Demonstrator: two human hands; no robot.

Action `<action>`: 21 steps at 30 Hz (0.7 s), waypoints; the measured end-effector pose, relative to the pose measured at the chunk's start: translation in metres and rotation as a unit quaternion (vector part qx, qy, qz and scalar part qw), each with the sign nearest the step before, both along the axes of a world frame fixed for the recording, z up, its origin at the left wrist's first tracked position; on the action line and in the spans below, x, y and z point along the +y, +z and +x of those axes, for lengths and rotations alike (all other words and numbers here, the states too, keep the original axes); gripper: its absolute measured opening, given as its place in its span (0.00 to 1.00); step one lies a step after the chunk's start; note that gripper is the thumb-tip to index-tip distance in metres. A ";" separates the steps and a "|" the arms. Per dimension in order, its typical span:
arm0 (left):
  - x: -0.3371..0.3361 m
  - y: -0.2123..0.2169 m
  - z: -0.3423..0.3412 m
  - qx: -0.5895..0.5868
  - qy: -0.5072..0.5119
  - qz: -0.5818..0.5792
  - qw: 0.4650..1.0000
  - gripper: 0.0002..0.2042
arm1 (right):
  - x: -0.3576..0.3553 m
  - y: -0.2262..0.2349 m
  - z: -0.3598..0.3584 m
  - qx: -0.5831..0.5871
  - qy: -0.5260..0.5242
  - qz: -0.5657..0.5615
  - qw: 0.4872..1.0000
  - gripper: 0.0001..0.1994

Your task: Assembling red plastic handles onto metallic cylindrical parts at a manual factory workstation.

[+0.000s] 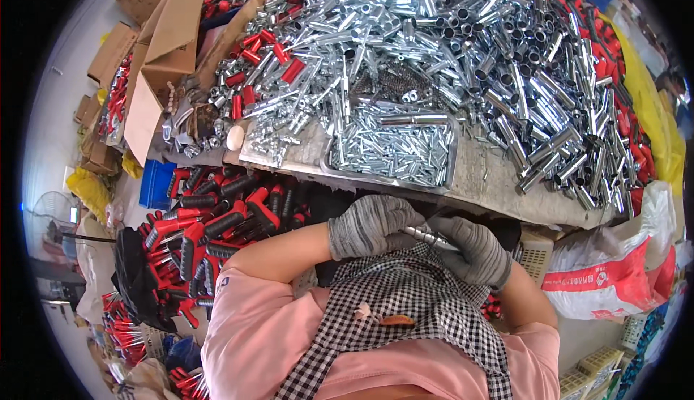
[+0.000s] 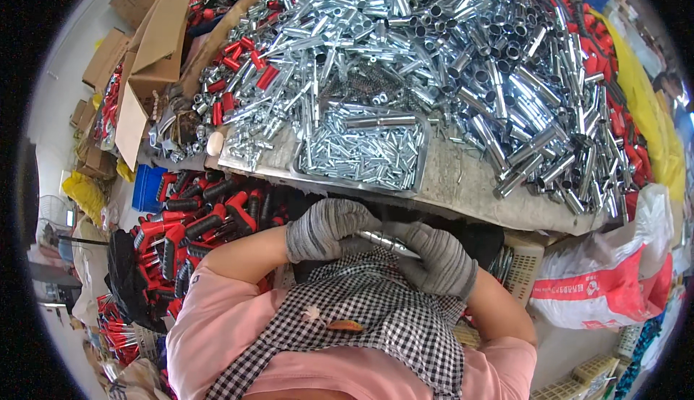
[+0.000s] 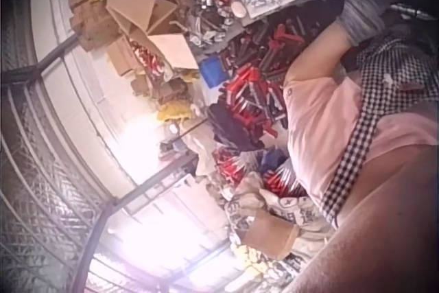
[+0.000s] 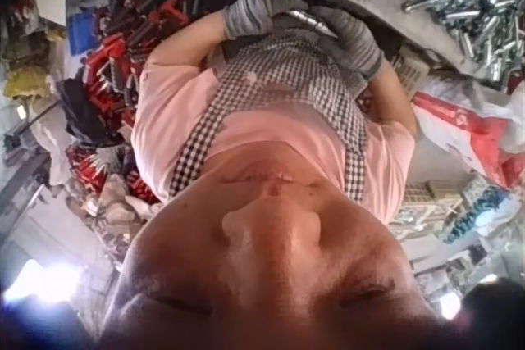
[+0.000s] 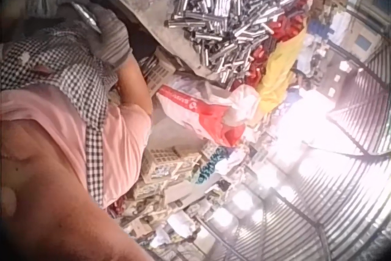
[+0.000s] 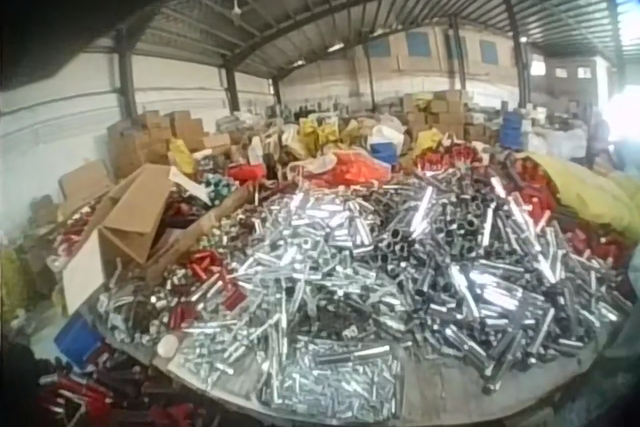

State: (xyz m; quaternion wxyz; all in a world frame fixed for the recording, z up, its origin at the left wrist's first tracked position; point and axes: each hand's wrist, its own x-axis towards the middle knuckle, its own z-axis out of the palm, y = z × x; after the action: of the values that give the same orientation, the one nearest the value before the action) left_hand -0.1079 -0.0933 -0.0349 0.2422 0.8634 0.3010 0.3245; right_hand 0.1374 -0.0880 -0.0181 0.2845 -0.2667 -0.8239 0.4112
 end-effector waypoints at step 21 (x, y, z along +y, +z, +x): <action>0.160 -0.005 -0.030 0.304 0.202 0.071 0.928 0.25 | 0.029 -0.011 0.036 0.089 -0.271 -0.233 0.930 0.16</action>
State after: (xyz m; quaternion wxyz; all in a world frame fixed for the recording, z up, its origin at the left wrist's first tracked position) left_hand -0.1379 0.0670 -0.0402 0.0063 0.8567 0.5040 0.1094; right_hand 0.1739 -0.0594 -0.0287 0.3870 -0.5008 -0.5729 0.5207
